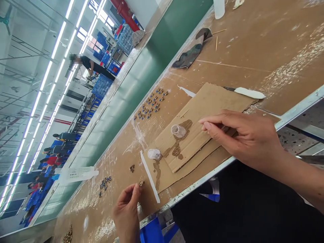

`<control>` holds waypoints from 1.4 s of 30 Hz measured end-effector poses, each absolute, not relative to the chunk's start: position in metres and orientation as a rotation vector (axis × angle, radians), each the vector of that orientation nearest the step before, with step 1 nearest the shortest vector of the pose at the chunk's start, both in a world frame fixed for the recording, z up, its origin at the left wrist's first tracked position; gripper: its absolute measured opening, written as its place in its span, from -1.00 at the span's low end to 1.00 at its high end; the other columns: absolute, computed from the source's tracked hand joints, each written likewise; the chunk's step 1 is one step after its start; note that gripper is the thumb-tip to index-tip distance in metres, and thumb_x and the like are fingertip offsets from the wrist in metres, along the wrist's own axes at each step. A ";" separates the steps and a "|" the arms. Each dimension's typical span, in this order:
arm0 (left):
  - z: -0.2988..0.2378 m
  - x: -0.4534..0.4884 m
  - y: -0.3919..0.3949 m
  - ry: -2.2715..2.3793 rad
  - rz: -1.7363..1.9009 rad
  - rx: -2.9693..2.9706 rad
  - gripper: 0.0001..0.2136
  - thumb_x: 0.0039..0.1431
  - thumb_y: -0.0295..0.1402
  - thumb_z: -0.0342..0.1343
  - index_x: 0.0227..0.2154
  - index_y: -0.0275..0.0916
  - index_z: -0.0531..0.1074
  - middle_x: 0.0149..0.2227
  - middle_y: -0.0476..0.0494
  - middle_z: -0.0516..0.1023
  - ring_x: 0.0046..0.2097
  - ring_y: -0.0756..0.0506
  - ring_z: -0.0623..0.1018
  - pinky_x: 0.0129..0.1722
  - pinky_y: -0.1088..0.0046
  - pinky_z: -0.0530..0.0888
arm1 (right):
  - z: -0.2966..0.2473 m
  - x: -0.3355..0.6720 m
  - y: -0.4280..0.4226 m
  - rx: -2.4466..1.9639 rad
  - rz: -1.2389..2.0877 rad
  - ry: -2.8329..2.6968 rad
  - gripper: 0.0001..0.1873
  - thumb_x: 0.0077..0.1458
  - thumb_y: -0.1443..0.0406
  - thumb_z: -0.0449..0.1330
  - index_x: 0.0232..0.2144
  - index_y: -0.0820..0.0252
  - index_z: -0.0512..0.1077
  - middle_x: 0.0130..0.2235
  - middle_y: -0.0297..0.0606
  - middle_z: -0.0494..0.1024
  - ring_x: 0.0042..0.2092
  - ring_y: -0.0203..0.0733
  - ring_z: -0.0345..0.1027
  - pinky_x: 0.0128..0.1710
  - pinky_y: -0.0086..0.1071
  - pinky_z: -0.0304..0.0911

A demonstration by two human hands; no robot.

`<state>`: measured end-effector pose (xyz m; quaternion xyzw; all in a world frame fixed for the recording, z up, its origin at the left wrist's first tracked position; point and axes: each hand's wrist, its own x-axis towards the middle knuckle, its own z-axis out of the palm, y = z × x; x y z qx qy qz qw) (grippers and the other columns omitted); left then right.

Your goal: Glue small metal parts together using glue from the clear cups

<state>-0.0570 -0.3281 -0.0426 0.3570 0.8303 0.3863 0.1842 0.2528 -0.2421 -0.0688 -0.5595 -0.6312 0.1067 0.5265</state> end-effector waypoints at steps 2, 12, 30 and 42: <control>-0.041 -0.056 -0.327 2.351 1.083 1.012 -0.65 -0.23 -0.07 0.32 -0.46 -0.26 0.56 -0.45 -0.08 0.59 -0.39 -0.05 0.52 -0.33 0.48 0.42 | -0.070 0.255 -0.241 -1.310 0.206 -1.528 -0.87 0.19 0.26 0.09 -0.35 0.06 0.44 -0.36 -0.38 0.56 -0.39 -0.32 0.44 -0.53 -0.45 0.30; -0.034 -0.055 -0.320 2.348 0.997 1.044 -0.66 -0.25 -0.09 0.33 -0.50 -0.27 0.55 -0.49 -0.08 0.57 -0.42 -0.04 0.50 -0.37 0.48 0.41 | -0.073 0.257 -0.239 -1.297 0.173 -1.543 -0.86 0.18 0.27 0.12 -0.34 0.14 0.47 -0.37 -0.38 0.56 -0.38 -0.41 0.43 -0.49 -0.52 0.27; -0.034 -0.062 -0.317 2.359 0.921 1.066 -0.65 -0.26 -0.07 0.32 -0.50 -0.27 0.54 -0.51 -0.05 0.55 -0.41 -0.01 0.48 -0.37 0.52 0.37 | -0.073 0.256 -0.239 -1.307 0.197 -1.513 -0.85 0.19 0.27 0.11 -0.35 0.14 0.48 -0.38 -0.43 0.54 -0.39 -0.45 0.39 -0.48 -0.54 0.23; -0.032 -0.061 -0.314 2.316 0.918 1.041 -0.66 -0.31 -0.09 0.35 -0.50 -0.24 0.55 -0.49 -0.02 0.56 -0.39 0.01 0.48 -0.35 0.57 0.38 | -0.075 0.256 -0.239 -1.285 0.213 -1.505 -0.86 0.19 0.28 0.12 -0.34 0.15 0.48 -0.38 -0.43 0.54 -0.38 -0.45 0.39 -0.46 -0.52 0.21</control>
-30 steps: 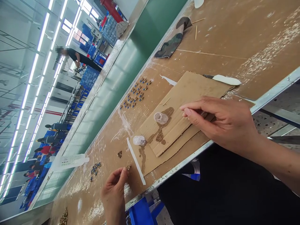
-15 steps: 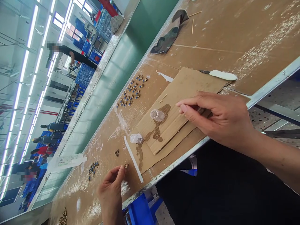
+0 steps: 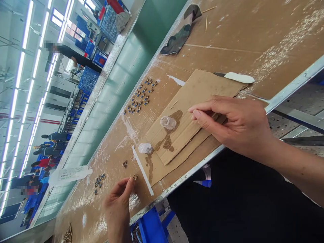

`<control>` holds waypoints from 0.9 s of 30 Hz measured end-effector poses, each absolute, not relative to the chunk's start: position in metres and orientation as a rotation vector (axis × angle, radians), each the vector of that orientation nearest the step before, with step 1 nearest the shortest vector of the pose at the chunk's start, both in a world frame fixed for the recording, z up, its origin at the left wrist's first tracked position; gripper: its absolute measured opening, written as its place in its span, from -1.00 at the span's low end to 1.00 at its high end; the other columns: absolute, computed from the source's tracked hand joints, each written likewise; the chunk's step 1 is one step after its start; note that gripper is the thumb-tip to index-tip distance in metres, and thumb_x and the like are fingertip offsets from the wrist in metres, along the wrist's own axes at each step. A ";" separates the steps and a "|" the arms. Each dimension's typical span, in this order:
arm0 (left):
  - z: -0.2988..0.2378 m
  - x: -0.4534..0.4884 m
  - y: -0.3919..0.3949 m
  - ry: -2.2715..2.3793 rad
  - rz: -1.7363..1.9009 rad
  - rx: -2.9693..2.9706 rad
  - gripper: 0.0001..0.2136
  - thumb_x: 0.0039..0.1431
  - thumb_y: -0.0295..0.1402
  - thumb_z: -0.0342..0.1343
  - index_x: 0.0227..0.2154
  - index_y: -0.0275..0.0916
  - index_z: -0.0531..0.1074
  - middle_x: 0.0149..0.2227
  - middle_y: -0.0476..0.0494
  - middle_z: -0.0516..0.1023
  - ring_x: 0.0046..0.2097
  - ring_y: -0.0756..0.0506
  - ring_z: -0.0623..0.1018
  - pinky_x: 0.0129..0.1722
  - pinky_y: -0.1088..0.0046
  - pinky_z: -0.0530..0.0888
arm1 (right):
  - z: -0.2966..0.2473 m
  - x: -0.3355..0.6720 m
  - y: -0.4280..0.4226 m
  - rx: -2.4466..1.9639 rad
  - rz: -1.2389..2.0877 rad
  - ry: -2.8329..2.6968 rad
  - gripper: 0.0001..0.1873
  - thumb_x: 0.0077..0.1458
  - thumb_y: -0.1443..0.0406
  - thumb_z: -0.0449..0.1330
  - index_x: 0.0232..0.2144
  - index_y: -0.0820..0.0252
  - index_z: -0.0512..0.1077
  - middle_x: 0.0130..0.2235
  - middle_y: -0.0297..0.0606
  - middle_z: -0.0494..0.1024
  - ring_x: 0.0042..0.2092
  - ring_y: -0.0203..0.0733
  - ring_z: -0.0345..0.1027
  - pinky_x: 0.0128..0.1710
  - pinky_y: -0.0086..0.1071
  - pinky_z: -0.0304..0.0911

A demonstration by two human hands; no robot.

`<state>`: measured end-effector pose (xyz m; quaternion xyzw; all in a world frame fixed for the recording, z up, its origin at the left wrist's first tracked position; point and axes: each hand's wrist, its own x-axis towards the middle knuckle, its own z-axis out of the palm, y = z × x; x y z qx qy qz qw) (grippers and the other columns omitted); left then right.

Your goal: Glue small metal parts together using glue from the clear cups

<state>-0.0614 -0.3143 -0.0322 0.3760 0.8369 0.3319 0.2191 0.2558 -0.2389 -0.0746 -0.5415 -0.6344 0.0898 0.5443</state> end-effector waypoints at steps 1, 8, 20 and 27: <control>-0.032 -0.061 -0.314 2.316 0.920 1.038 -0.66 -0.32 -0.09 0.36 -0.51 -0.24 0.55 -0.49 -0.02 0.56 -0.39 0.01 0.47 -0.35 0.57 0.38 | -0.075 0.256 -0.239 -1.287 0.207 -1.505 -0.86 0.18 0.28 0.12 -0.34 0.15 0.48 -0.38 -0.43 0.54 -0.39 -0.45 0.39 -0.47 -0.51 0.21; -0.032 -0.062 -0.315 2.343 0.857 1.094 -0.67 -0.28 -0.08 0.33 -0.50 -0.24 0.55 -0.49 -0.04 0.55 -0.38 -0.01 0.47 -0.34 0.53 0.37 | -0.072 0.256 -0.241 -1.335 0.302 -1.512 -0.82 0.21 0.27 0.06 -0.32 0.10 0.47 -0.35 -0.37 0.55 -0.35 -0.31 0.42 -0.44 -0.37 0.25; -0.023 -0.061 -0.307 2.428 0.548 1.320 -0.67 -0.18 -0.03 0.23 -0.48 -0.22 0.54 -0.47 -0.08 0.56 -0.35 -0.12 0.51 -0.26 0.41 0.37 | -0.077 0.257 -0.238 -1.269 0.267 -1.471 -0.87 0.17 0.28 0.13 -0.35 0.13 0.48 -0.37 -0.42 0.55 -0.38 -0.41 0.43 -0.51 -0.47 0.23; -0.021 -0.061 -0.307 2.435 0.499 1.366 -0.66 -0.16 -0.01 0.20 -0.50 -0.21 0.54 -0.47 -0.08 0.57 -0.35 -0.13 0.52 -0.28 0.41 0.38 | -0.075 0.255 -0.237 -1.256 0.237 -1.485 -0.87 0.18 0.32 0.12 -0.37 0.15 0.47 -0.41 -0.42 0.54 -0.42 -0.45 0.42 -0.52 -0.54 0.24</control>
